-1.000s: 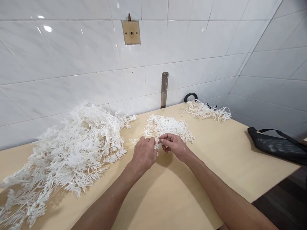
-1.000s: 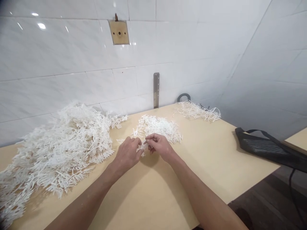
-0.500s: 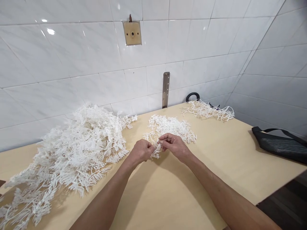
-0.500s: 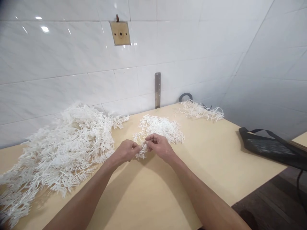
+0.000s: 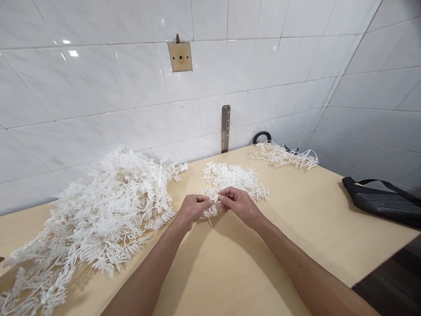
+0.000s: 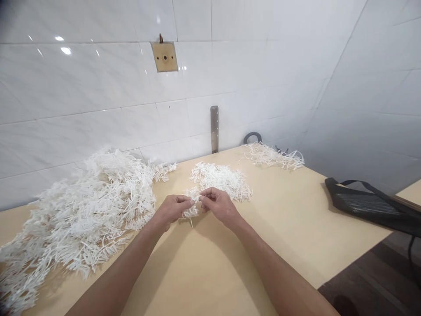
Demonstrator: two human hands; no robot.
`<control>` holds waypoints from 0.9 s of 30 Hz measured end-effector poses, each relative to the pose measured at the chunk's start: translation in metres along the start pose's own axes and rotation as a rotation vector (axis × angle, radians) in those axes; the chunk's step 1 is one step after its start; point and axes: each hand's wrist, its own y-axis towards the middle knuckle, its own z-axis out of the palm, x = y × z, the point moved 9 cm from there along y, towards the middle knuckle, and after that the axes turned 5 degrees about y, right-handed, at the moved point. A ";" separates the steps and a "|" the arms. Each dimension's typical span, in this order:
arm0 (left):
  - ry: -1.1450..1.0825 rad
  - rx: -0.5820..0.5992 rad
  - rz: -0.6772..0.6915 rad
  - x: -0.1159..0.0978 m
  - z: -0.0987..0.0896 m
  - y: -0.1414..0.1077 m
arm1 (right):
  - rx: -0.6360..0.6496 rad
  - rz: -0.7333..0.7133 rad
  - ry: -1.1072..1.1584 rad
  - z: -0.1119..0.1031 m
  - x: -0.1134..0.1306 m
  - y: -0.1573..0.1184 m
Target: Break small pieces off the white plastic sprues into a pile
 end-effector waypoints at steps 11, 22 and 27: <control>-0.192 -0.063 0.044 0.010 0.002 0.007 | -0.013 0.016 -0.084 -0.004 0.000 -0.001; -0.238 -0.044 0.071 0.012 0.008 0.008 | 0.015 0.061 -0.194 -0.002 -0.001 -0.003; -0.250 -0.047 0.079 0.010 0.009 0.006 | -0.001 0.040 -0.244 -0.004 0.000 -0.003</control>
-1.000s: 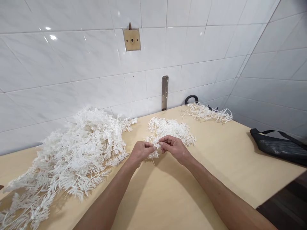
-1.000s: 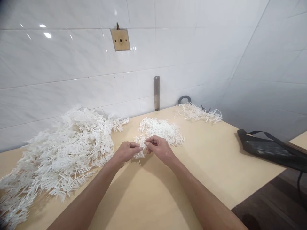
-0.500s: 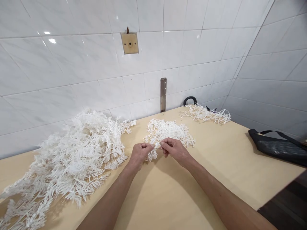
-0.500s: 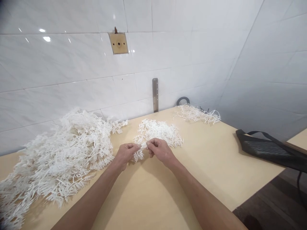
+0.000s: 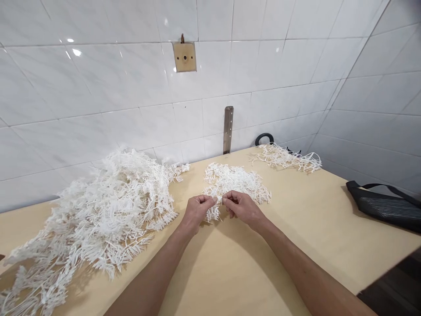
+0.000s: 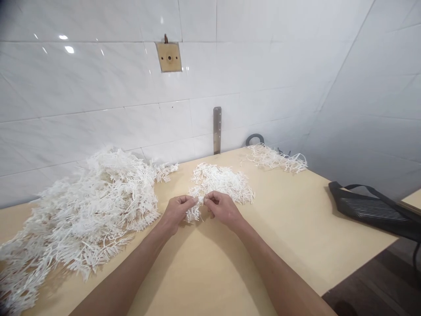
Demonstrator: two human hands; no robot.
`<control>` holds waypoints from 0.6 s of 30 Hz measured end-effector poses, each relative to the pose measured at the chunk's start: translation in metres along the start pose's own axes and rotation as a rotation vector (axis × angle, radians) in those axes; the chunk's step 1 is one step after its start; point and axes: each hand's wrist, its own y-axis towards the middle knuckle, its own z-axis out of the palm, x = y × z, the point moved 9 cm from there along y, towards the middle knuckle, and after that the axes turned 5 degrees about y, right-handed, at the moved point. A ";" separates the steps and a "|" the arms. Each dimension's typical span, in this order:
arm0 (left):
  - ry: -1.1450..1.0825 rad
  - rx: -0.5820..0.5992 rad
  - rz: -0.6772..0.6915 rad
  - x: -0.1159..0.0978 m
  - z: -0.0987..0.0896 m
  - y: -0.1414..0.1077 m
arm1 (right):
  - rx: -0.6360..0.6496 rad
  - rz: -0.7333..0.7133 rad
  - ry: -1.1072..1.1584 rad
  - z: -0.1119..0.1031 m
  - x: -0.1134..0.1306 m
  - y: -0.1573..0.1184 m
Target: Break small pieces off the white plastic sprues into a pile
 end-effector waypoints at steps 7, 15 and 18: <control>0.046 -0.087 0.056 -0.003 -0.004 -0.002 | -0.122 -0.099 -0.086 -0.015 0.017 -0.002; 0.139 -0.131 0.118 -0.004 -0.002 -0.003 | -0.170 -0.199 -0.239 -0.013 0.022 -0.004; 0.134 -0.130 0.103 -0.003 -0.001 -0.005 | -0.161 -0.196 -0.284 -0.010 0.022 -0.003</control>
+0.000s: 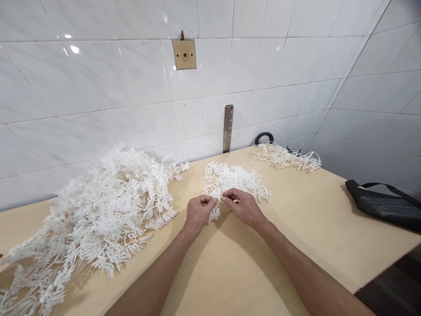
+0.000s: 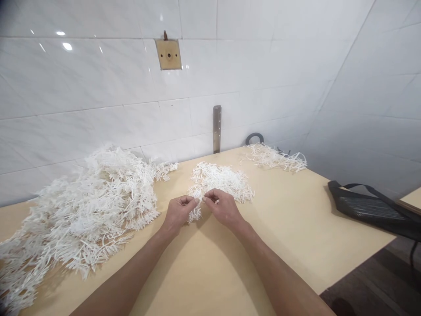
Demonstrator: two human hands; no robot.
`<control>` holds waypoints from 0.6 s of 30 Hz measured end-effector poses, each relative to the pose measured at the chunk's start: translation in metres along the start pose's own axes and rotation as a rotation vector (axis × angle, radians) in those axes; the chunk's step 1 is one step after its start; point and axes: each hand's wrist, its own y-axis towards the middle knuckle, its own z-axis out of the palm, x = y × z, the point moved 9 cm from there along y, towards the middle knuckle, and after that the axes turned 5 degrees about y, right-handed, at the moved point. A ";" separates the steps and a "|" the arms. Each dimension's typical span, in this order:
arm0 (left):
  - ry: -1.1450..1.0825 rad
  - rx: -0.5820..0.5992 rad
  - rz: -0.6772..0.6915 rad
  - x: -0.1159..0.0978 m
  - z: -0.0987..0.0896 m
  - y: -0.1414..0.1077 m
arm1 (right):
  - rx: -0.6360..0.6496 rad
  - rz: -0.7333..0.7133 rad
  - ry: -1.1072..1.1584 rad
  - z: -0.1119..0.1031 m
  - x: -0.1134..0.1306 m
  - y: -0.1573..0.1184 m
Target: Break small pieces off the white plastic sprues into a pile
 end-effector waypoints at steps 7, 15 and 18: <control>0.000 0.000 -0.001 -0.002 0.000 -0.002 | 0.043 0.071 0.017 0.003 0.001 -0.001; 0.025 -0.006 0.009 0.001 0.000 0.000 | 0.033 0.072 -0.044 0.006 -0.001 -0.001; 0.046 0.012 0.007 -0.001 0.002 -0.002 | 0.031 0.027 -0.083 0.008 0.001 0.000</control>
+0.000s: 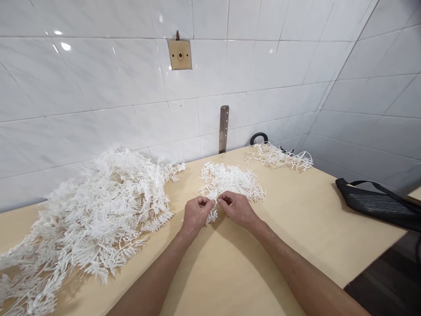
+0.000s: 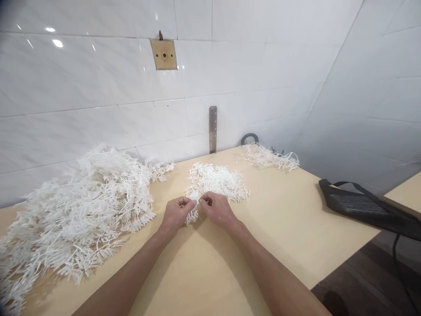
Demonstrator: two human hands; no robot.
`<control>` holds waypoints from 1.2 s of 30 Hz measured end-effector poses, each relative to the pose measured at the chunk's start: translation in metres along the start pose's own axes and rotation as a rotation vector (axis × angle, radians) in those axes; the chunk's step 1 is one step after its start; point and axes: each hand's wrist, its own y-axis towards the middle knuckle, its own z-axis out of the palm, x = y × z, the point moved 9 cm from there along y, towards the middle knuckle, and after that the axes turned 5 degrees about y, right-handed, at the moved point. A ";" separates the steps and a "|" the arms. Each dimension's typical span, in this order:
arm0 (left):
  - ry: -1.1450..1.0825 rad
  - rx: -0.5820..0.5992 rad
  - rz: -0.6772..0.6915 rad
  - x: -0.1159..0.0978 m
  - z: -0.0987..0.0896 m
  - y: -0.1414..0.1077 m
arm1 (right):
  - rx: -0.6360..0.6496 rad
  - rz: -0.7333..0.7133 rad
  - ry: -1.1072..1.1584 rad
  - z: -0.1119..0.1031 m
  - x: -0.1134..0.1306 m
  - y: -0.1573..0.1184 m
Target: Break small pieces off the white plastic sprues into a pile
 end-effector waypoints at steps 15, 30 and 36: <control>0.190 0.015 0.186 -0.002 0.008 0.003 | -0.035 -0.095 -0.230 0.009 0.001 0.000; 0.086 0.008 0.096 0.013 0.007 0.017 | -0.150 -0.024 -0.194 0.016 -0.008 0.001; -0.054 0.071 0.041 0.022 0.007 0.019 | -0.195 -0.373 -0.424 0.025 0.015 -0.002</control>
